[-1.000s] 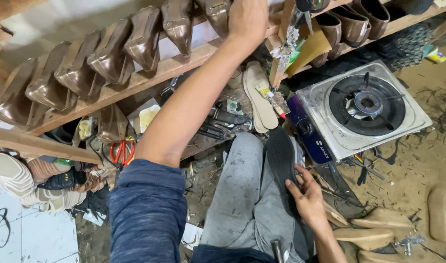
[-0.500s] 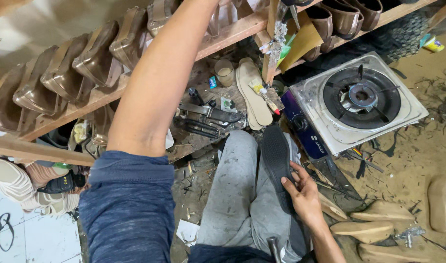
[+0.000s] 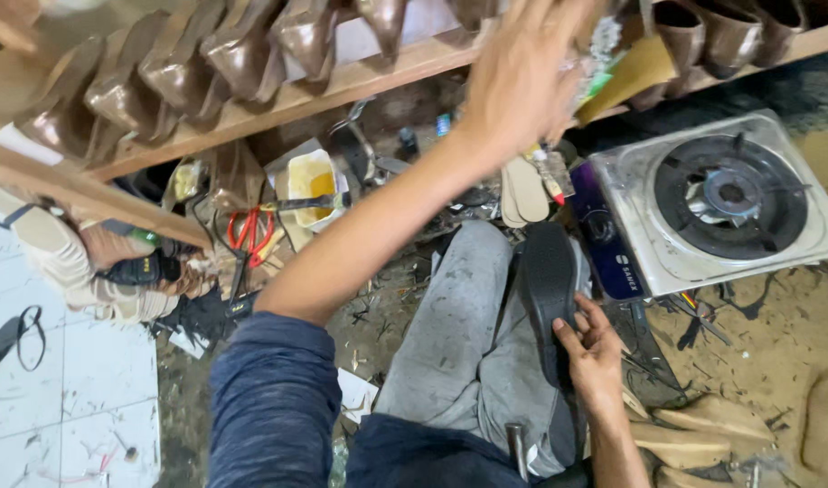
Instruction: The person attaches rubber soles to shoe uppers. They pick up a shoe upper, align a rubber sole, press it into place, and use a hammer to secure the edges. The process is repeated for a second shoe.
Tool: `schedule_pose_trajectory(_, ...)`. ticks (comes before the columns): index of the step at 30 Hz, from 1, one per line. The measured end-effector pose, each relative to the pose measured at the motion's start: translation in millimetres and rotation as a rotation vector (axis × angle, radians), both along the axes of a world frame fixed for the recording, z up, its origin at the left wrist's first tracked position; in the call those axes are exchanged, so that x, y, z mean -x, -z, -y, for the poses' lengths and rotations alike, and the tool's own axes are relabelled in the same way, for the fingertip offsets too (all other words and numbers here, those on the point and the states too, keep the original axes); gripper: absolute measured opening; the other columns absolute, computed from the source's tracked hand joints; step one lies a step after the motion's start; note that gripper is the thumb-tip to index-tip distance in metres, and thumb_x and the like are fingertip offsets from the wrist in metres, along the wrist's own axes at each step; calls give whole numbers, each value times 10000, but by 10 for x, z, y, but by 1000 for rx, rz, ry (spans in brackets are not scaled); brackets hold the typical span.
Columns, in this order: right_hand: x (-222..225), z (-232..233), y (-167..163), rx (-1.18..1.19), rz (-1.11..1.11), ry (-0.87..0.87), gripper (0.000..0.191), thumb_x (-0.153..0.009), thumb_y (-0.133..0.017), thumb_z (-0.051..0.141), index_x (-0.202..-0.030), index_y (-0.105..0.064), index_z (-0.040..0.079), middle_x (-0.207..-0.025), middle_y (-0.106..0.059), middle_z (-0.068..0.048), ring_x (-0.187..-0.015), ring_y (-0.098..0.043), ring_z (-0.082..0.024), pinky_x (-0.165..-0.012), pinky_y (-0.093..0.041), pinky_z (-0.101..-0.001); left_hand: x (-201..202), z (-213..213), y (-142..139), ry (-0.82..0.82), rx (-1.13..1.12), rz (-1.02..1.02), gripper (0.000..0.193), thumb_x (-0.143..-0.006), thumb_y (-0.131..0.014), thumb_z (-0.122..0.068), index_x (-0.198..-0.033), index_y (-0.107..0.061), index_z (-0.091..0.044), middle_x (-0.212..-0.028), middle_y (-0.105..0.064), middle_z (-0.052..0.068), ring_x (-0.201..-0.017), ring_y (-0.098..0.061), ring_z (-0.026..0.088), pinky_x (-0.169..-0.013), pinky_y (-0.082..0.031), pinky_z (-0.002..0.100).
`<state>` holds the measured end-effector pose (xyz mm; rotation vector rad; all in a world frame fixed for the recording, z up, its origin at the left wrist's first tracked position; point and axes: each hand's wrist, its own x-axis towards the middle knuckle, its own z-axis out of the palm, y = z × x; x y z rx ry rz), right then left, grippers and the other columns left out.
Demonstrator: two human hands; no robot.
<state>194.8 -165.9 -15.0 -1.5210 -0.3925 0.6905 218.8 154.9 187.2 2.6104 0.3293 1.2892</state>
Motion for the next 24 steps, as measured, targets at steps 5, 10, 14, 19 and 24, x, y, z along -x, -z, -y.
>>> schedule_pose_trajectory(5,-45,-9,-29,-13,-26,19,523,-914,-628,-62,-1426,-525,-40,-1226,-690,-118,-1067,-639,-134,-945,-493,-256,1558,933,722,17,392,195,353,-971,-657,-45,-1322,-645,-80,-1389,-624,134,-1343,-589,331,-1167,-486,443)
schedule_pose_trajectory(10,-8,11,-67,13,25,-16,491,-952,-619,-56,-1435,-530,-47,-1212,-707,-119,-1061,-640,-128,-963,-478,-238,2696,412,1409,-580,531,382,471,-937,-605,53,-1396,-558,-42,-1371,-520,166,-1286,-544,308,-1056,-485,382)
schedule_pose_trajectory(14,43,-66,-37,35,40,-3,497,-941,-624,-53,-1427,-526,-49,-1201,-700,-111,-1055,-637,-123,-936,-481,-237,3318,-833,1568,-1100,383,309,787,-881,-847,-120,-1487,-372,43,-1361,-390,347,-1266,-412,515,-1038,-299,598)
schedule_pose_trajectory(19,74,-177,9,50,59,0,497,-937,-625,-40,-1425,-530,-48,-1169,-707,-108,-1025,-639,-130,-907,-490,-242,3486,-1776,1554,-961,672,251,786,-801,-900,-268,-1391,-483,41,-1220,-544,311,-1153,-554,453,-1005,-429,495)
schedule_pose_trajectory(24,46,-163,34,37,105,6,501,-941,-637,-54,-1430,-530,-62,-1187,-693,-105,-1059,-624,-123,-948,-473,-237,3543,-2015,1464,-770,870,564,426,-859,-774,-217,-1190,-706,41,-1071,-770,121,-973,-738,300,-912,-567,444)
